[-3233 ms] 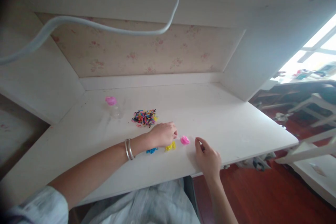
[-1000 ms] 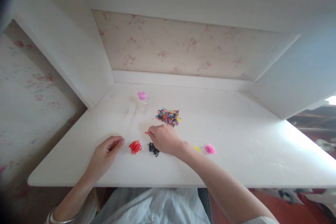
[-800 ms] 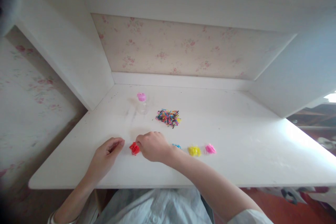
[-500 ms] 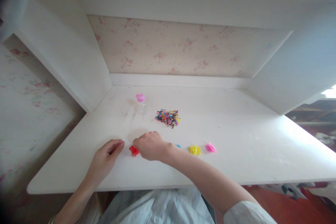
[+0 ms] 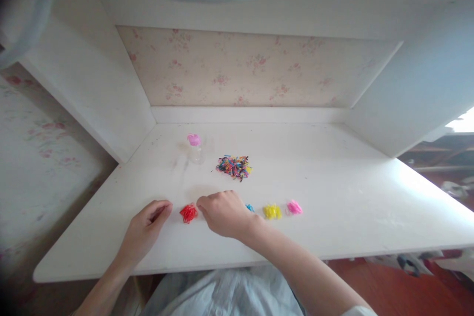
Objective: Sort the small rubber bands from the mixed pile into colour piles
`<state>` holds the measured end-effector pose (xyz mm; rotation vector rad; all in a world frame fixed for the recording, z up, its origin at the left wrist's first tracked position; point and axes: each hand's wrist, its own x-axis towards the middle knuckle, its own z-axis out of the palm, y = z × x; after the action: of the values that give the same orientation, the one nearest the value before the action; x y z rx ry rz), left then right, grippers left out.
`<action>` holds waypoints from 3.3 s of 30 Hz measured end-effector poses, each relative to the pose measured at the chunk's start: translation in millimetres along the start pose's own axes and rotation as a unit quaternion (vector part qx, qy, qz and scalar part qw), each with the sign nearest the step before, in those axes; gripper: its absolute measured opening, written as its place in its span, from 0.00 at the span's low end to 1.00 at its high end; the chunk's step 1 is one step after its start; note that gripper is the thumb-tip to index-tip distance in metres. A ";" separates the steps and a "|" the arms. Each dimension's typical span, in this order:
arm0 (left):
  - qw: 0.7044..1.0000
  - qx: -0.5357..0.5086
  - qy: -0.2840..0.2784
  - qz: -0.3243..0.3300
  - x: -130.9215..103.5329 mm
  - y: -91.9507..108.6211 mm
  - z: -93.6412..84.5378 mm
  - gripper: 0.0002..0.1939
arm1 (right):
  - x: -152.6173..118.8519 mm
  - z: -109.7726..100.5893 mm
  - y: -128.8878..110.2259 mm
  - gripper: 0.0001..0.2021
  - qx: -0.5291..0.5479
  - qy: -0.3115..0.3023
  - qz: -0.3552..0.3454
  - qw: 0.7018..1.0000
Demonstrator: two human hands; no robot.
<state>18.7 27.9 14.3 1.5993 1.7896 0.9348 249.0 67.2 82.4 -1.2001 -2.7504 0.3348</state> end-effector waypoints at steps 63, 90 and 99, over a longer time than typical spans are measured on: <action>0.940 0.304 -0.083 0.129 99.3 116.7 116.3 0.13 | -157.4 59.9 89.8 0.21 0.095 0.442 0.382 0.806; 0.966 0.178 -0.129 0.138 119.0 109.5 92.4 0.16 | -155.8 57.6 88.8 0.21 0.109 0.434 0.381 0.809; 0.936 0.189 -0.173 0.242 96.0 140.3 98.1 0.16 | -157.6 54.8 85.6 0.19 0.179 0.507 0.427 0.727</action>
<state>167.6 142.4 71.3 2.3523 1.4084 0.4647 405.5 -0.4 4.4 -1.7238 -1.0532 0.1623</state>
